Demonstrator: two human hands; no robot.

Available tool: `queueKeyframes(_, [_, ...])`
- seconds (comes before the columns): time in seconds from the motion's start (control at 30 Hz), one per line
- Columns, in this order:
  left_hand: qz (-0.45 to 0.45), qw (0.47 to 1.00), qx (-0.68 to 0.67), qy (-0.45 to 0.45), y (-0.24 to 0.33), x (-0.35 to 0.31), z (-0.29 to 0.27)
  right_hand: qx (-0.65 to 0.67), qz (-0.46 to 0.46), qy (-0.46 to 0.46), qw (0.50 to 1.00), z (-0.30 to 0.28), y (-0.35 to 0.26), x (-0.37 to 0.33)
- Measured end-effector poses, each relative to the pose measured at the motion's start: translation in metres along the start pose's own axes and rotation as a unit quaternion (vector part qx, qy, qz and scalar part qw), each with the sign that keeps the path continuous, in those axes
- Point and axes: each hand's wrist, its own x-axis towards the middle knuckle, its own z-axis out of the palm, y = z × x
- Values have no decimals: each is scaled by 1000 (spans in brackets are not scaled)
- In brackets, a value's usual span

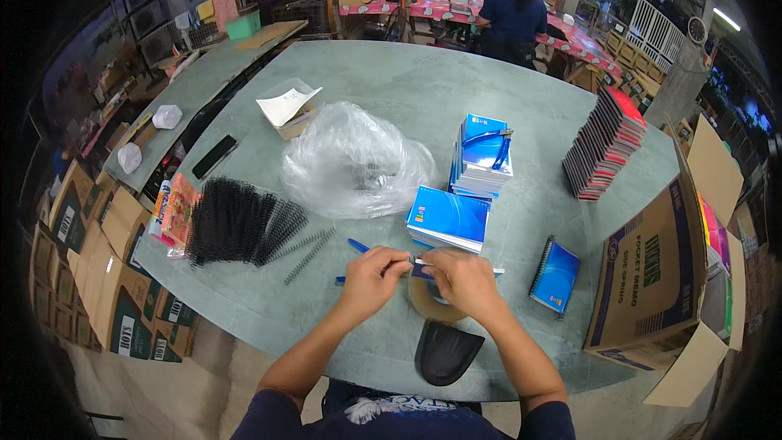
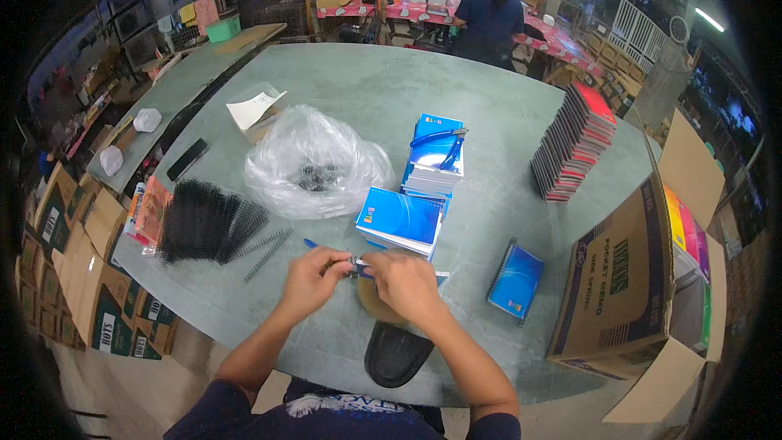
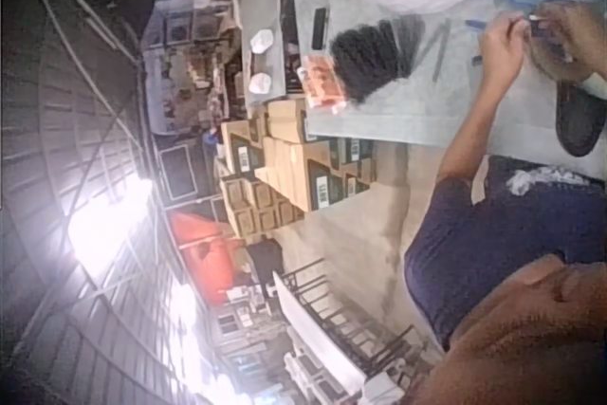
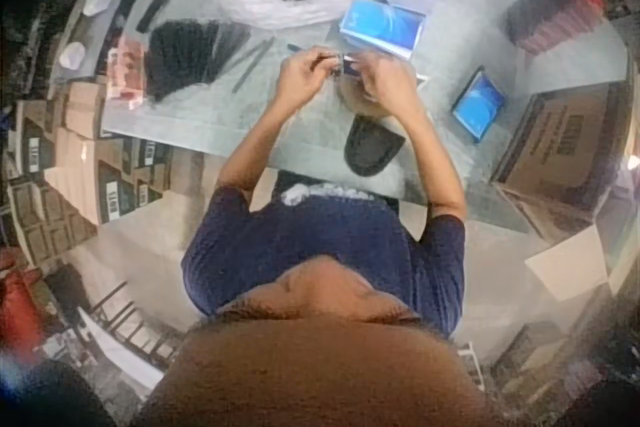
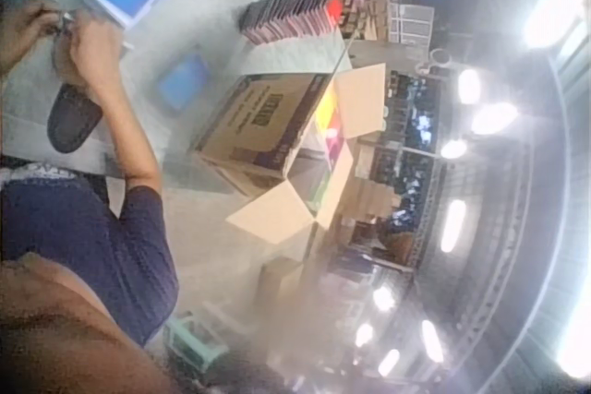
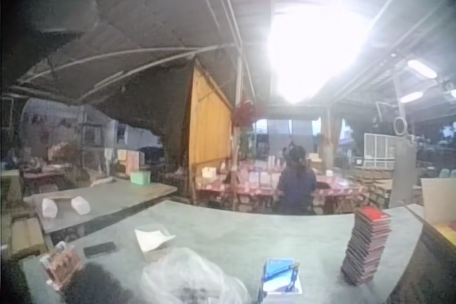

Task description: The person takes colorful spiral-bound notebooks from a box and places them onto a table, then organizes stacks of notebooks and prepares packaging materials using tape and plastic.

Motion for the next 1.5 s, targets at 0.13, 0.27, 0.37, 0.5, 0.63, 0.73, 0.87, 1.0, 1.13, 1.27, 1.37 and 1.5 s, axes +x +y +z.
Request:
queueKeyframes(0.13, [206,960,180,65,15,7,-4,-17,-24,1,1000,0,0,1])
queueKeyframes(0.27, [58,975,147,-157,8,14,-36,-52,-9,3,999,0,-3,0])
queueKeyframes(0.37, [176,967,183,-19,25,11,-22,-22,-13,37,999,5,-8,5])
queueKeyframes(0.5, [-57,957,225,-172,28,19,-38,40,17,94,995,9,-3,3])
queueKeyframes(0.63, [141,953,250,-92,36,17,-35,-45,-50,64,996,8,0,6])
queueKeyframes(0.73, [156,940,287,-95,25,21,-39,37,18,54,998,6,-2,5])
queueKeyframes(0.87, [366,804,460,88,31,5,-11,65,21,32,997,4,0,2])
queueKeyframes(1.0, [270,875,397,-66,-8,-65,47,60,-13,93,994,10,-4,3])
queueKeyframes(1.13, [191,950,236,-69,-15,-84,55,81,40,53,995,-19,6,0])
queueKeyframes(1.27, [205,962,182,-9,15,-45,-6,349,222,-8,911,-35,53,-36])
queueKeyframes(1.37, [152,980,44,122,30,-24,-32,453,197,45,868,-9,60,-50])
queueKeyframes(1.5, [244,915,299,-117,54,-19,-24,481,201,68,850,0,54,-51])
